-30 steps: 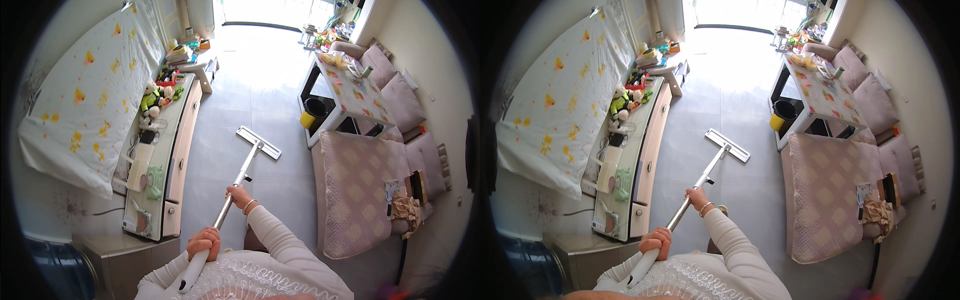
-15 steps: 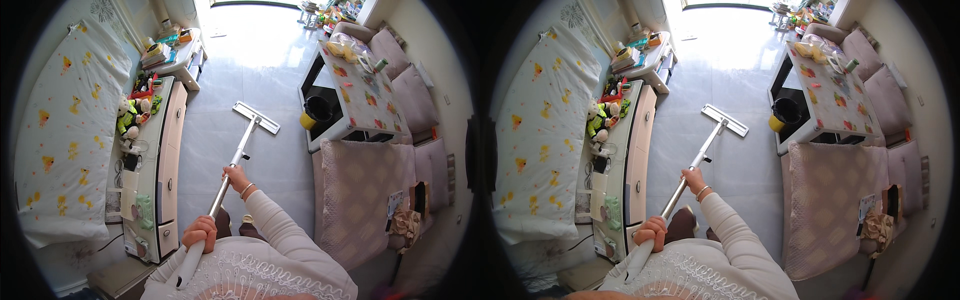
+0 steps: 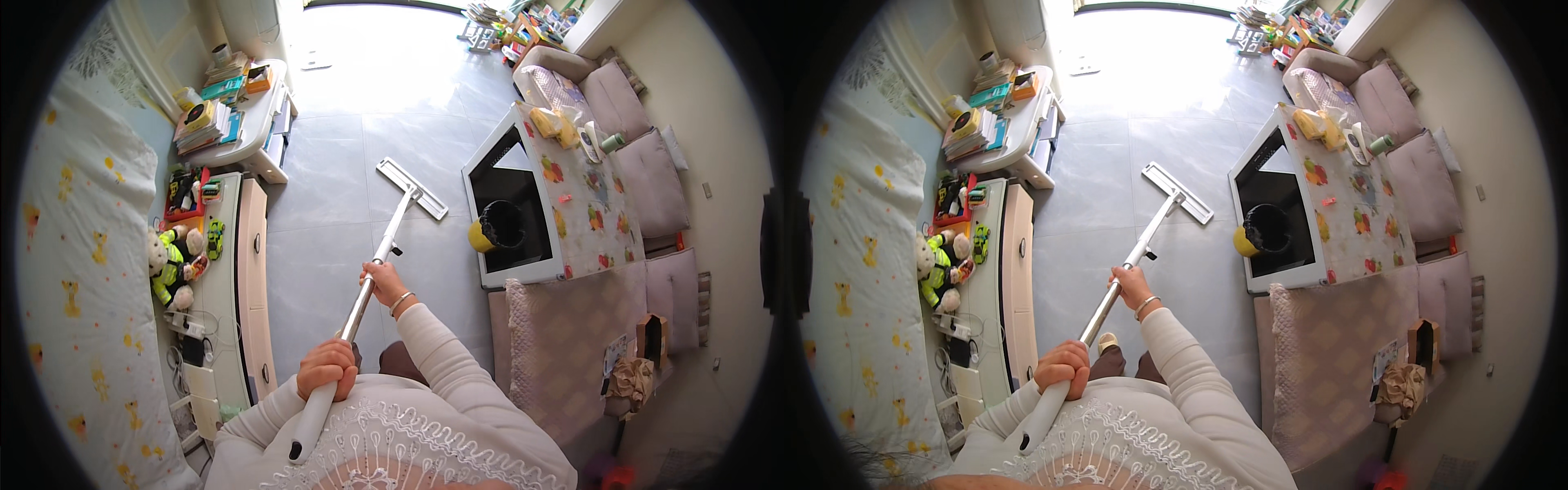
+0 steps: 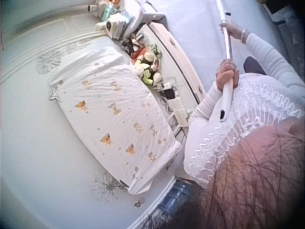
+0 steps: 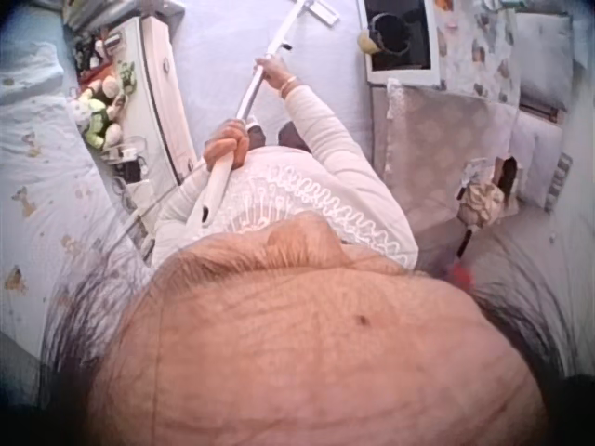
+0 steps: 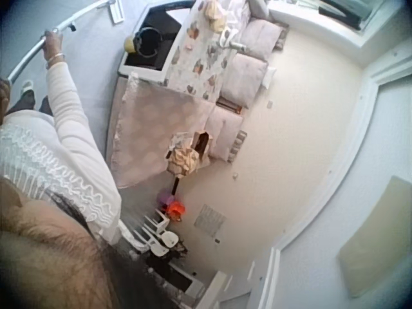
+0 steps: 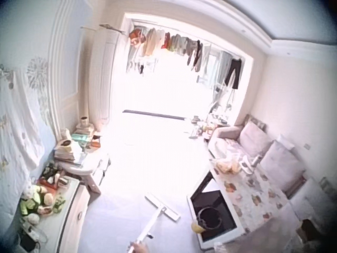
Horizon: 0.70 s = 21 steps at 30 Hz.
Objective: The person mops the tiled floor of a living room using a flat mop and a bucket. They repeatedly dip the mop into the bucket, wring it, and push it across the floor around furniture and toys.
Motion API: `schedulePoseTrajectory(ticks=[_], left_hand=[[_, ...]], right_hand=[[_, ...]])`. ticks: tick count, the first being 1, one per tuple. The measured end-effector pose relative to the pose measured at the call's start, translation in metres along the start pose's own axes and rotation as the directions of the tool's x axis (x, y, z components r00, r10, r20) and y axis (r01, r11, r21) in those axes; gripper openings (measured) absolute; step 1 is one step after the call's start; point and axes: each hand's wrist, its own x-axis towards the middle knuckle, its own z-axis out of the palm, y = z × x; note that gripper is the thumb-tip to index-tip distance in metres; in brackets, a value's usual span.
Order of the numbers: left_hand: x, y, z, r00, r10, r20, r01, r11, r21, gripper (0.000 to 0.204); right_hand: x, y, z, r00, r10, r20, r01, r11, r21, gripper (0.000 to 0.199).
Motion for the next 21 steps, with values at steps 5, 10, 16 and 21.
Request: schedulePoseTrajectory(ticks=[5,10,16,21], left_hand=[[0.054,-0.058,-0.010,0.998,-0.024,-0.051,0.022,0.999,-0.028,0.026],[0.112,-0.127,-0.006,0.998,-0.047,-0.050,0.048,0.999,0.008,0.025],[0.174,-0.208,0.027,0.961,-0.230,-0.155,0.246,0.965,0.090,0.020],[0.231,-0.268,0.047,0.967,-0.252,-0.025,0.253,0.964,0.084,0.020]], right_hand=[[0.060,-0.052,0.012,1.000,0.016,-0.016,-0.016,1.000,0.026,0.011],[0.128,-0.121,0.012,0.999,-0.018,-0.031,0.020,0.998,0.067,0.011],[0.206,-0.209,-0.013,0.997,-0.069,-0.022,0.071,0.986,0.150,0.010],[0.250,-0.267,-0.045,0.996,-0.079,-0.038,0.084,0.982,0.172,0.012]])
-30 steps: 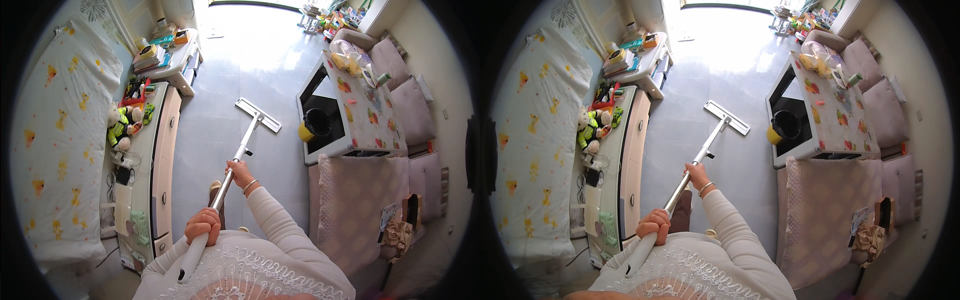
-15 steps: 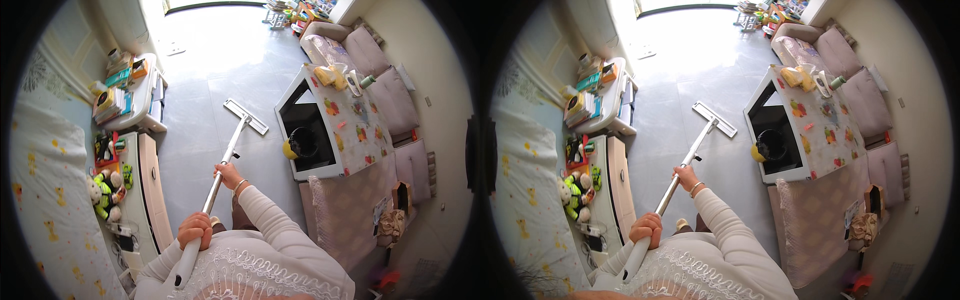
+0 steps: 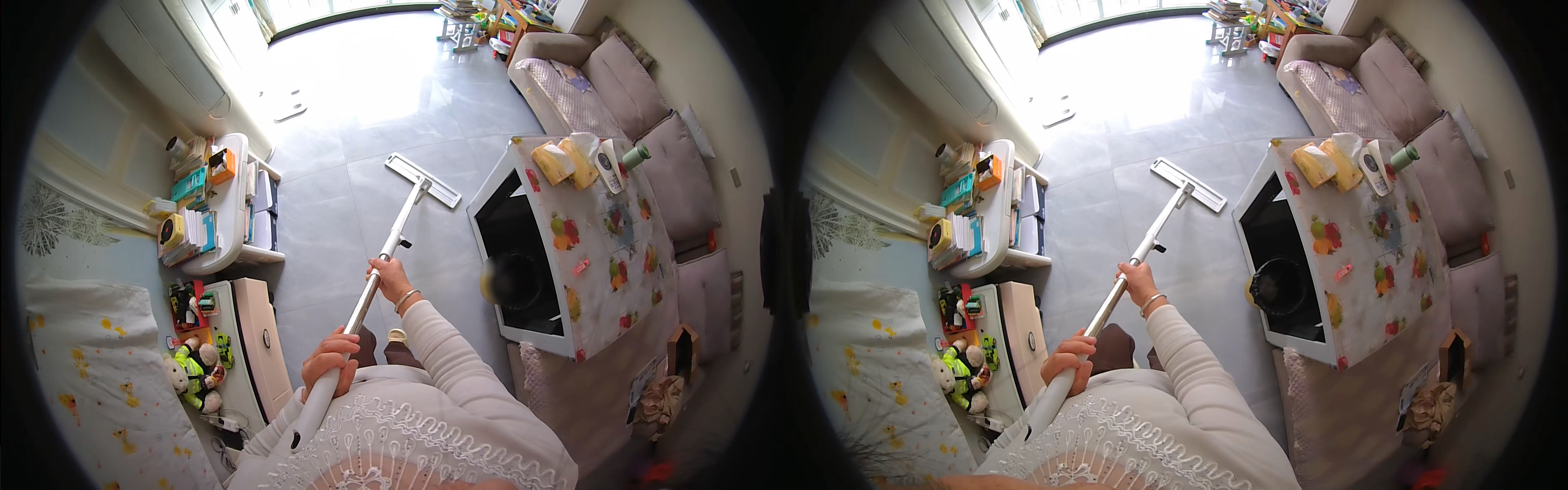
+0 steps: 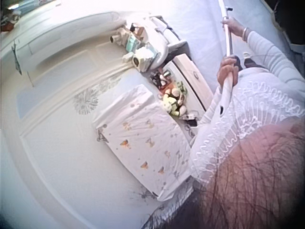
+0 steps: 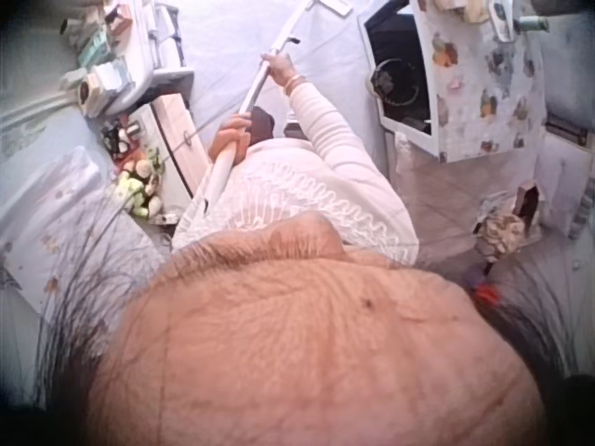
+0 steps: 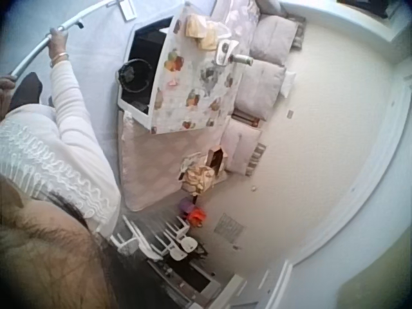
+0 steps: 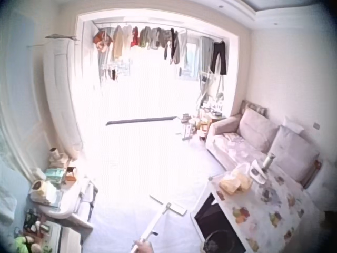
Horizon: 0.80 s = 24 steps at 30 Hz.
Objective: The person mops the tiled floor of a living room using a flat mop and a bucket. They repeatedly dip the mop into the bucket, wring it, and push it across the floor around furniture and toys.
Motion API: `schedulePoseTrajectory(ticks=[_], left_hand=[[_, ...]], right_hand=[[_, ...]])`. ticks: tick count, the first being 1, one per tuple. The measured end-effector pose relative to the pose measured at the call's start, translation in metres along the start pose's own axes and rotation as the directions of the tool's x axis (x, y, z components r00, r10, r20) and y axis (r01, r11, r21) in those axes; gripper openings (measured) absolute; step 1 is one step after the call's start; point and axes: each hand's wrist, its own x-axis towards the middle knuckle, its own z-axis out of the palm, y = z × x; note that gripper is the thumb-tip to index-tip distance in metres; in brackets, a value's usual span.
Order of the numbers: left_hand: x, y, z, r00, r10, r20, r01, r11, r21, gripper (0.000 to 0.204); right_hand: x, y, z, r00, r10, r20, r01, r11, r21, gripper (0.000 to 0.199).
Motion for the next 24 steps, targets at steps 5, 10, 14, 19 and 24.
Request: schedulePoseTrajectory(ticks=[5,10,14,19,24], left_hand=[[0.077,-0.055,0.018,0.996,0.014,0.087,-0.014,1.000,-0.005,0.021],[0.166,-0.125,0.025,0.986,0.057,0.158,-0.046,0.997,-0.069,0.020],[0.242,-0.178,0.024,0.971,0.049,0.234,-0.020,0.992,-0.124,0.021],[0.318,-0.242,0.021,0.945,0.044,0.323,0.006,0.988,-0.153,0.020],[0.393,-0.285,0.043,0.932,0.022,0.361,0.040,0.986,-0.163,0.020]], right_hand=[[0.064,-0.063,-0.013,0.997,-0.070,-0.043,0.071,0.997,0.032,0.012],[0.139,-0.130,-0.015,0.989,-0.096,-0.109,0.101,0.994,0.041,0.012],[0.198,-0.184,-0.014,0.978,-0.114,-0.172,0.126,0.990,0.061,0.012],[0.264,-0.232,-0.009,0.959,-0.112,-0.260,0.144,0.984,0.107,0.014],[0.335,-0.286,-0.014,0.926,-0.163,-0.341,0.237,0.953,0.187,0.013]])
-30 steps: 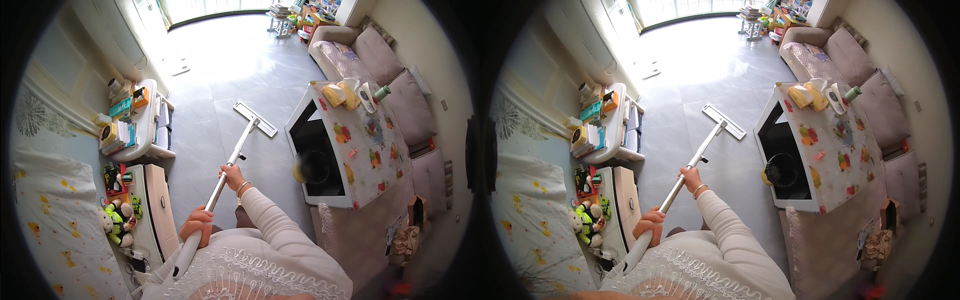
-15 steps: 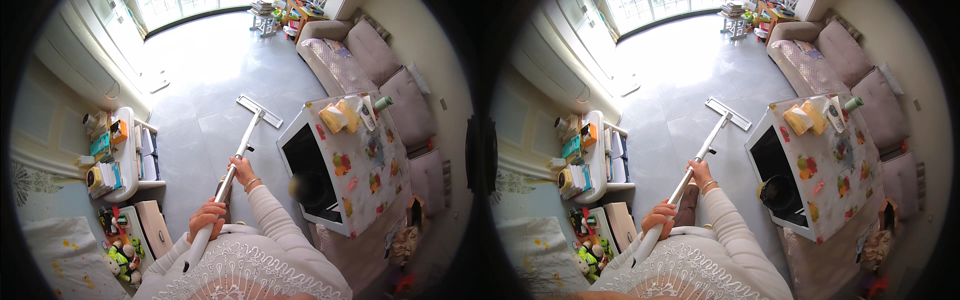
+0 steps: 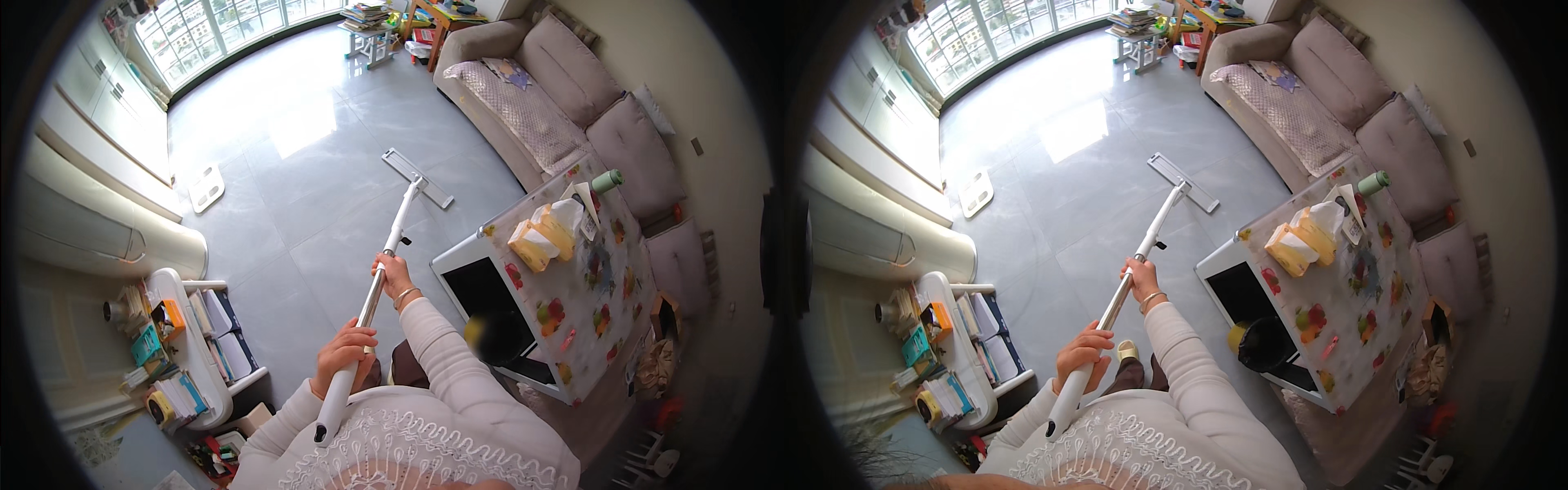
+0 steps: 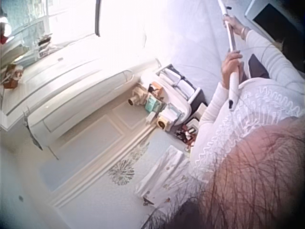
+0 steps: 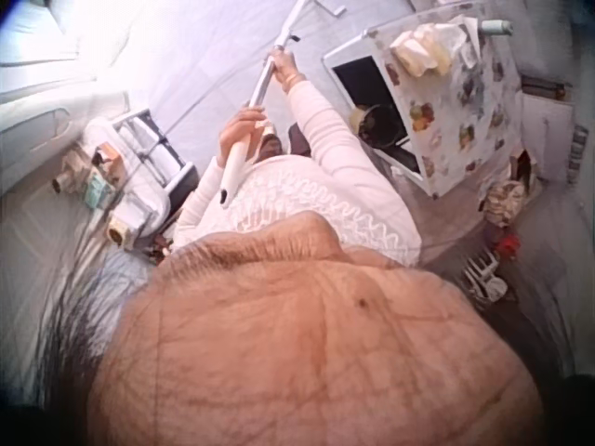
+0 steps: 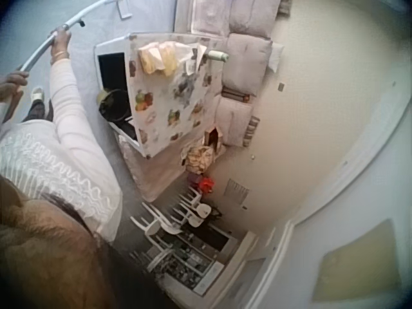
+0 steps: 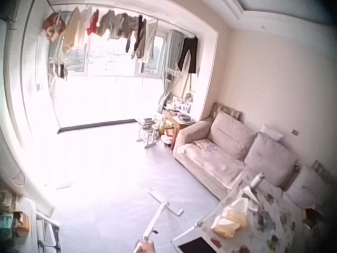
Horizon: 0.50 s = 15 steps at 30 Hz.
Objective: The person mops the tiled floor of a living room using a flat mop and a bucket. They repeatedly dip the mop into the bucket, wring it, and push it across the floor around furniture and toys.
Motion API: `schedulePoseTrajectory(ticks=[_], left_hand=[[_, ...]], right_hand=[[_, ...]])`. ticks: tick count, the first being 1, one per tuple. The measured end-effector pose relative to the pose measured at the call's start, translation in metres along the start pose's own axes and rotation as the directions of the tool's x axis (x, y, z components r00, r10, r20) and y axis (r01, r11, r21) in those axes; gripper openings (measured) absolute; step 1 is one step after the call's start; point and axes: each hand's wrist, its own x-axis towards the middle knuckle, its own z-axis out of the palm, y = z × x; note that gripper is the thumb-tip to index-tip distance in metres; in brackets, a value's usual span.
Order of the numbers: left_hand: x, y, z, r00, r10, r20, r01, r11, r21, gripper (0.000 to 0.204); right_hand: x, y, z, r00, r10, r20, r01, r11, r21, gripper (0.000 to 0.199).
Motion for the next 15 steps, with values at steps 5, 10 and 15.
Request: schedulePoseTrajectory(ticks=[5,10,15], left_hand=[[0.059,-0.061,0.018,0.999,0.016,0.034,-0.015,0.999,-0.031,0.019],[0.114,-0.116,0.066,0.995,-0.071,0.066,0.072,0.997,-0.015,0.016],[0.155,-0.144,0.110,0.961,-0.257,0.107,0.242,0.961,0.137,0.018]], right_hand=[[0.063,-0.041,0.009,0.991,-0.025,-0.131,0.034,0.997,0.070,0.025],[0.101,-0.067,-0.031,0.995,-0.095,-0.020,0.096,0.941,0.323,0.036],[0.066,-0.067,-0.124,0.922,0.032,-0.386,0.190,0.831,0.522,0.040]])
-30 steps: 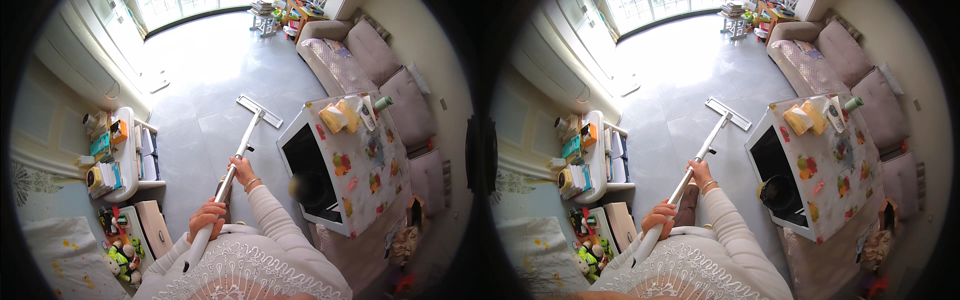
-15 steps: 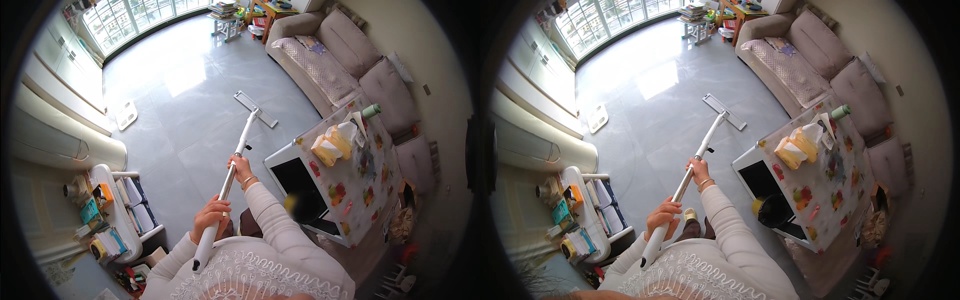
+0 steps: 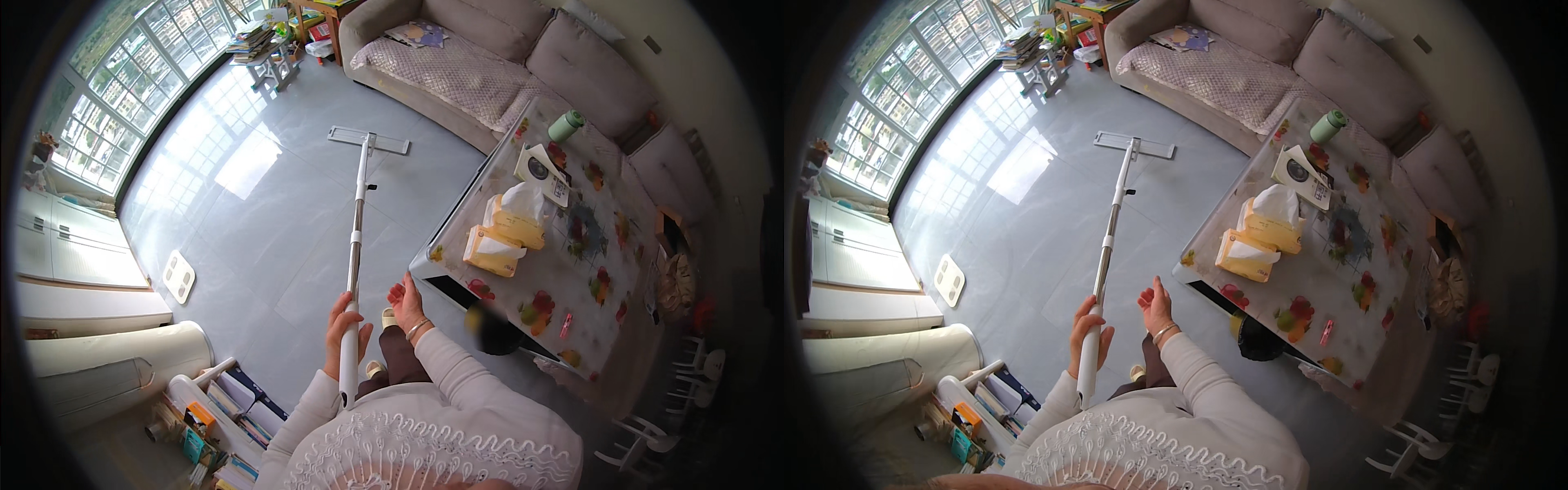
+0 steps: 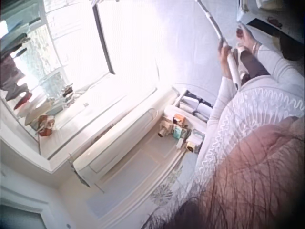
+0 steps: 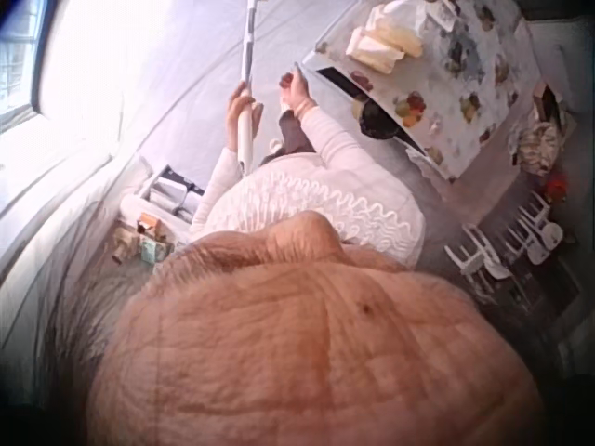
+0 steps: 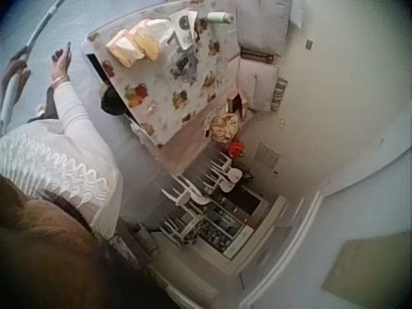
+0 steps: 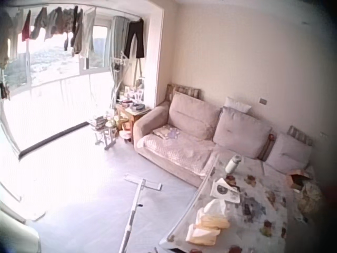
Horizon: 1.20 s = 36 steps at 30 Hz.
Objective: The person mops the tiled floor of a living room using a flat mop and a bucket. They repeatedly dip the mop into the bucket, wring it, and push it across the floor around furniture and toys.
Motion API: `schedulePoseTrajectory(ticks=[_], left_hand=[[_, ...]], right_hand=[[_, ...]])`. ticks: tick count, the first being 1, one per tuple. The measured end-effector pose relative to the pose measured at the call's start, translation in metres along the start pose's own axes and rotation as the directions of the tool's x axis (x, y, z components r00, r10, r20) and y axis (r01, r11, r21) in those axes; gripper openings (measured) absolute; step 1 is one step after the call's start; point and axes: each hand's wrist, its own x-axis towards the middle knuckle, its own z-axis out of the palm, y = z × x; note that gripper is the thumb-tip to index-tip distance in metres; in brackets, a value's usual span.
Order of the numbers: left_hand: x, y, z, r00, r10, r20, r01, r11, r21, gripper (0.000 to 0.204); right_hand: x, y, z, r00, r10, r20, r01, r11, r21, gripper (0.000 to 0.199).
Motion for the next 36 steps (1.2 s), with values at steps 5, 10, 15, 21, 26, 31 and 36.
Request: schedulePoseTrajectory(ticks=[5,10,15,21,26,31,36], left_hand=[[0.050,0.013,0.035,0.982,-0.126,0.141,0.108,0.985,0.132,0.027],[0.088,-0.007,0.089,0.932,0.051,0.358,-0.156,0.950,0.272,0.041],[0.126,-0.047,0.149,0.932,-0.081,0.352,0.003,0.976,0.218,0.055],[0.152,-0.071,0.231,0.827,0.020,0.562,-0.147,0.972,0.181,0.054],[0.142,-0.082,0.254,0.774,0.031,0.633,-0.190,0.964,0.186,0.043],[0.132,-0.098,0.249,0.802,0.050,0.595,-0.196,0.964,0.182,0.041],[0.136,-0.129,0.251,0.758,0.245,0.604,-0.283,0.959,-0.033,0.038]], right_hand=[[0.009,-0.082,-0.103,0.905,-0.299,-0.301,0.370,0.904,0.215,0.035],[0.004,-0.109,-0.123,0.837,-0.417,-0.355,0.523,0.802,0.289,0.036],[0.017,-0.131,-0.152,0.739,-0.369,-0.563,0.641,0.642,0.421,0.040],[0.044,-0.128,-0.198,0.773,-0.402,-0.491,0.596,0.727,0.341,0.041],[0.034,-0.137,-0.197,0.669,-0.378,-0.640,0.666,0.688,0.288,0.037],[0.058,-0.121,-0.218,0.680,-0.606,-0.413,0.725,0.472,0.502,0.046],[0.077,-0.111,-0.224,0.684,-0.642,-0.346,0.690,0.418,0.590,0.050]])
